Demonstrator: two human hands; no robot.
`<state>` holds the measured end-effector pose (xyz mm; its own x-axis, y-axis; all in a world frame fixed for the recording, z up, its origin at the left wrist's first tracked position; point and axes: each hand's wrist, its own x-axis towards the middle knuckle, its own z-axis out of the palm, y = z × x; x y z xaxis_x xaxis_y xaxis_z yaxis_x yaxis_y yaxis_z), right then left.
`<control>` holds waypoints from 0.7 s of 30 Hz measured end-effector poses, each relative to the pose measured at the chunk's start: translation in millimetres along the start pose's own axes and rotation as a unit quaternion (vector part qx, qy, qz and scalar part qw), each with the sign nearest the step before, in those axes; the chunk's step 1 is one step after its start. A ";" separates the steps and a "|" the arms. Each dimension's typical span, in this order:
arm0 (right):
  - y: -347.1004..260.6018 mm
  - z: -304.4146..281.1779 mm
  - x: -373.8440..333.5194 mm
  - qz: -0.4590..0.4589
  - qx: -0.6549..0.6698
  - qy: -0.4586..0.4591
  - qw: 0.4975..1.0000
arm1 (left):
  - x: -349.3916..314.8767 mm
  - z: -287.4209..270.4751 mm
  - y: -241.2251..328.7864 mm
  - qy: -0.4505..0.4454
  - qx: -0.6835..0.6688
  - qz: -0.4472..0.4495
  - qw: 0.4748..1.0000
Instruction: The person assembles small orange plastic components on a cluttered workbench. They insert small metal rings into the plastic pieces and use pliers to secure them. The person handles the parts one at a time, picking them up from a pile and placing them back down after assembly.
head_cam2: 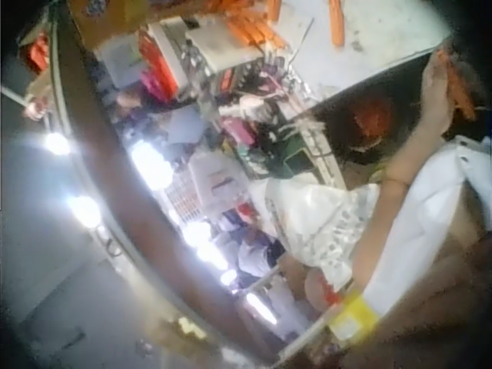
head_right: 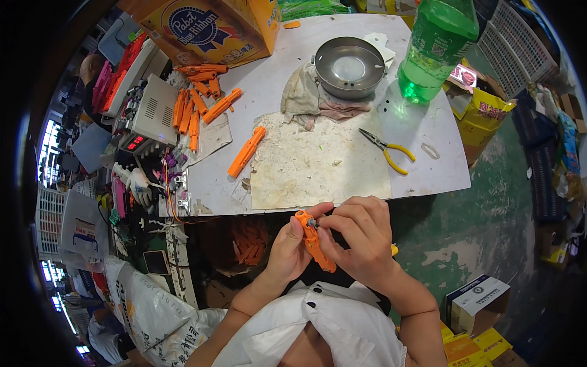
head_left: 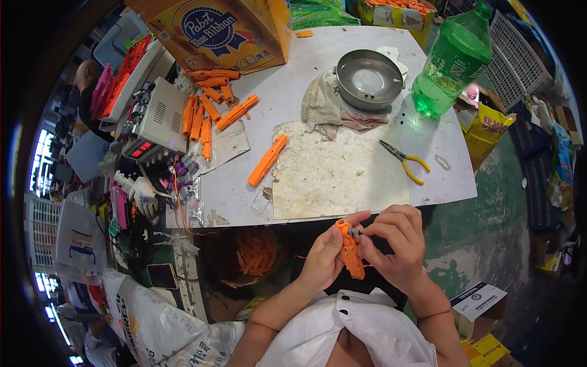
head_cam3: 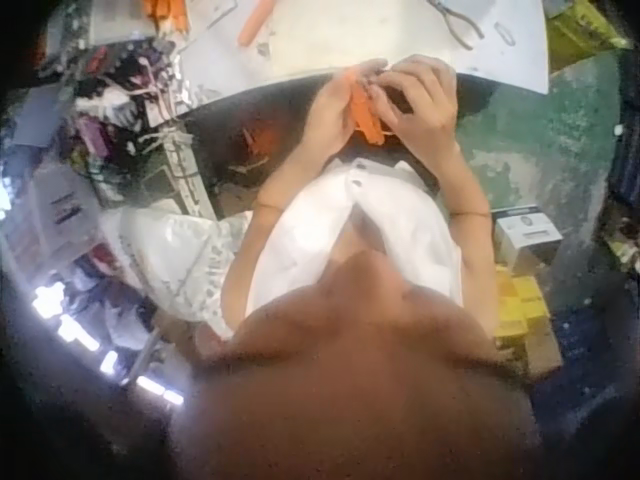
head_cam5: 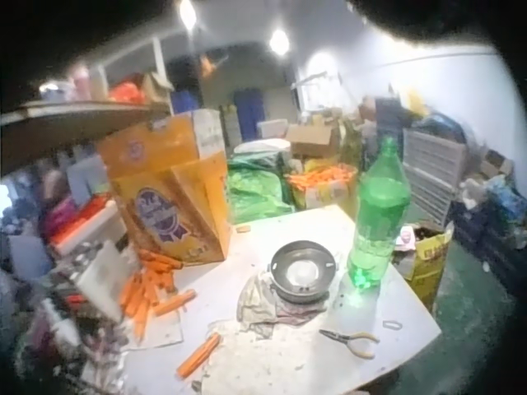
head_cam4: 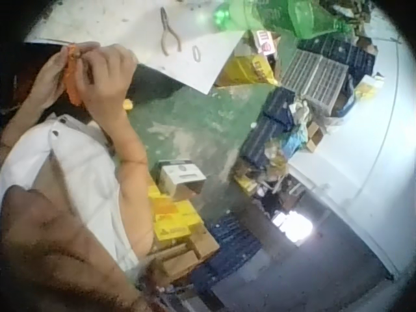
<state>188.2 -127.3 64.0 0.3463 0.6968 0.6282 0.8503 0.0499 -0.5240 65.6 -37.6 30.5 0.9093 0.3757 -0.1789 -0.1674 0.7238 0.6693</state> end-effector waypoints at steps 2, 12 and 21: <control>2.0 -1.7 1.5 0.004 0.009 -0.001 1.000 | 0.7 -5.7 -4.2 0.000 0.075 0.036 0.997; 7.8 -19.2 16.9 -0.106 0.017 -0.086 0.991 | -2.3 -2.7 16.8 -0.014 0.500 0.205 0.841; 25.7 -30.8 21.4 0.087 0.232 -0.300 0.921 | -2.2 -2.4 15.5 -0.034 0.611 0.236 0.755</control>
<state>229.7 -133.1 81.7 0.0609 0.9863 0.1530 0.4941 0.1034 -0.8632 60.1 -25.8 39.5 0.8824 0.3645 0.2974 -0.0399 -0.5719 0.8194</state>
